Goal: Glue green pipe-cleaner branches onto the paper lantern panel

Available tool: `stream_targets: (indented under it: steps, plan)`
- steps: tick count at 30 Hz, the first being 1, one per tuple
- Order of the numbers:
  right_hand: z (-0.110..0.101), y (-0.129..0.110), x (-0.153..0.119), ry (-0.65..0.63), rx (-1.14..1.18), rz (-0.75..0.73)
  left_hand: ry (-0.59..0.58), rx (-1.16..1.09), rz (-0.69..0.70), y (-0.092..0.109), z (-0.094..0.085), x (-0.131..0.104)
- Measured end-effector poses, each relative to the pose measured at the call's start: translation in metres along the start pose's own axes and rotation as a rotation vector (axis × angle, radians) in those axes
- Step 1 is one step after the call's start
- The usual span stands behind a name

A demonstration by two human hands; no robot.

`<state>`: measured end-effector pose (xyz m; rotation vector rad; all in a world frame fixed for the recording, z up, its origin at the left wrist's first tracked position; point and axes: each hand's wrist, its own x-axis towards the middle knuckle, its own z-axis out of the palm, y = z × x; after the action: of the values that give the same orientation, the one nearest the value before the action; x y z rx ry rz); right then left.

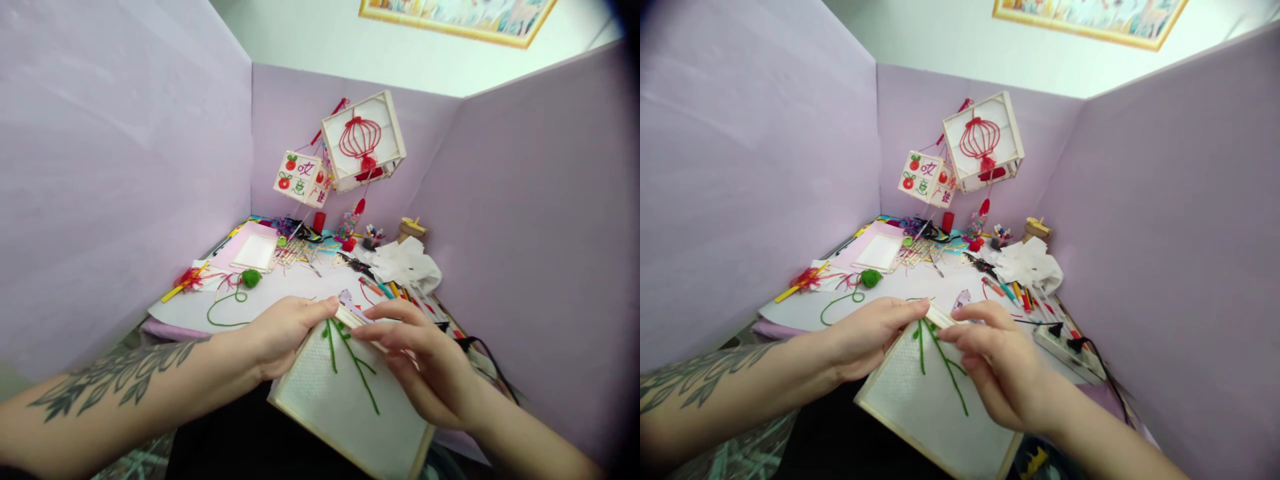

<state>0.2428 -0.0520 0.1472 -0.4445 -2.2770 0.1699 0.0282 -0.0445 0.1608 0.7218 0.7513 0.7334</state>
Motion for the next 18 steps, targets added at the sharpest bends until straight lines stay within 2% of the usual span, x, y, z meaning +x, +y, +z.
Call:
stream_targets:
  steps: [5, 12, 15, 18]
  plan:
    - [0.0058, -0.0001, -0.0019, -0.111, -0.233, -0.091, 0.004, -0.009, 0.009, -0.0027, -0.0038, 0.0015]
    - [0.0049, 0.001, -0.0002, -0.12, -0.25, -0.132, -0.044, -0.043, -0.001, -0.0032, -0.0034, 0.0006]
    - [0.0033, -0.0005, -0.0004, -0.078, -0.148, -0.154, -0.043, -0.051, -0.001, -0.0042, -0.003, 0.0012]
    - [0.0008, -0.0008, -0.0045, 0.087, -0.015, -0.114, -0.025, -0.069, -0.005, -0.0041, -0.0046, 0.0005]
